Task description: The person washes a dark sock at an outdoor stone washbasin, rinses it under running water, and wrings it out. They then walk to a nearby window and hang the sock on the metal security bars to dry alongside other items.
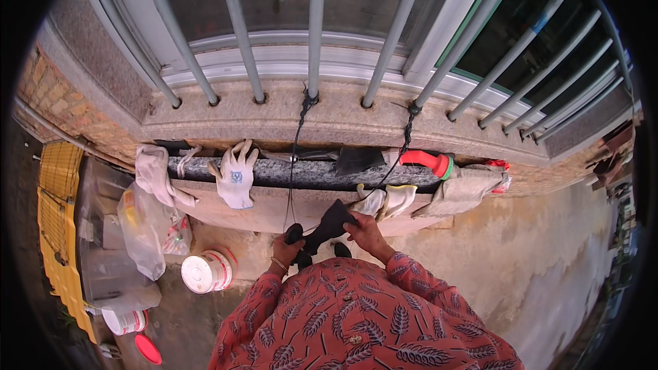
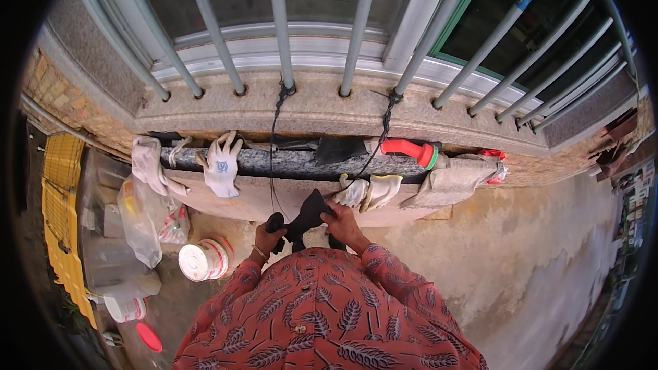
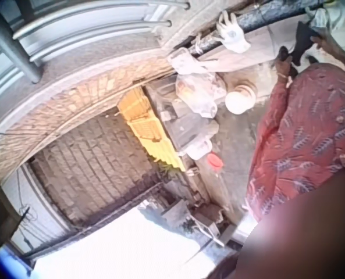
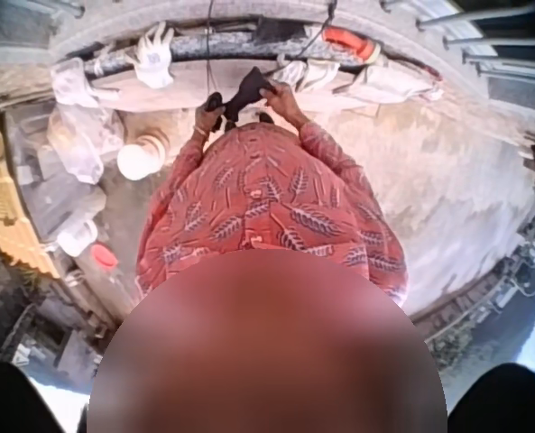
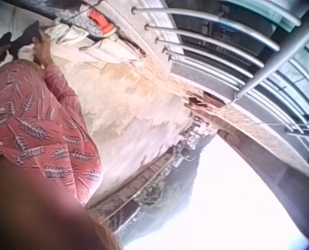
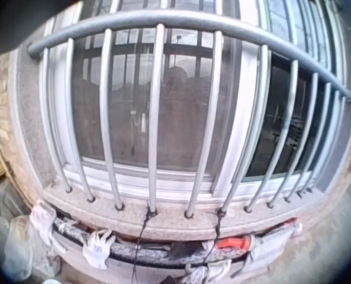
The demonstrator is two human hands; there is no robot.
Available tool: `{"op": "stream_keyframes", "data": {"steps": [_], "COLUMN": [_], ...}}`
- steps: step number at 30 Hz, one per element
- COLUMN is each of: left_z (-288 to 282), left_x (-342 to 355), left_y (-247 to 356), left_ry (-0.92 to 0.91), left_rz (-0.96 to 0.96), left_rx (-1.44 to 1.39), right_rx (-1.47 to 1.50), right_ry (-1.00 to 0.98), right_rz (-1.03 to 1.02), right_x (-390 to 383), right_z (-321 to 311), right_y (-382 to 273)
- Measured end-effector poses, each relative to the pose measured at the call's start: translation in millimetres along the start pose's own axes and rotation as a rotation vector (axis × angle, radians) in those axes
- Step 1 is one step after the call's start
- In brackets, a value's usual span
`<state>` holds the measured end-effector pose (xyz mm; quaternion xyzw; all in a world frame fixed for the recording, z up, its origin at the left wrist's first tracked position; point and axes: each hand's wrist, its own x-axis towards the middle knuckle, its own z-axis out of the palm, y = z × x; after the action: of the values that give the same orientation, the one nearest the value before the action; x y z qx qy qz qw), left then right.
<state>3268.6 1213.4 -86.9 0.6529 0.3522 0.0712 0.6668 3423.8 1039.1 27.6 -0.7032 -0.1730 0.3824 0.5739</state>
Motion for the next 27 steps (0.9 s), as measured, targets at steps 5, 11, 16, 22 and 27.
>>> {"op": "stream_keyframes", "data": {"steps": [5,11,16,22,27], "left_z": [2.0,8.7,3.6,9.3,9.3], "left_x": [16.1,30.6,42.2,61.7,56.5], "left_y": [15.0,43.7,47.7,26.8,34.1], "left_ry": [0.042,0.095,0.105,0.253,0.281], "left_rz": [0.061,0.193,0.096,0.117,0.129], "left_rx": [0.052,0.138,0.229,0.215,0.211], "right_rx": [-0.252,-0.39,-0.642,-0.857,-0.915], "right_ry": [0.045,0.088,0.13,0.165,0.205], "right_rz": [-0.241,-0.446,-0.494,-0.427,-0.435], "right_x": [22.6,61.3,72.4,75.8,81.3], "right_z": [-5.4,-14.3,-10.4,-15.0,-16.6], "right_y": [-16.1,-1.0,-20.5,-20.7,-13.5]}}
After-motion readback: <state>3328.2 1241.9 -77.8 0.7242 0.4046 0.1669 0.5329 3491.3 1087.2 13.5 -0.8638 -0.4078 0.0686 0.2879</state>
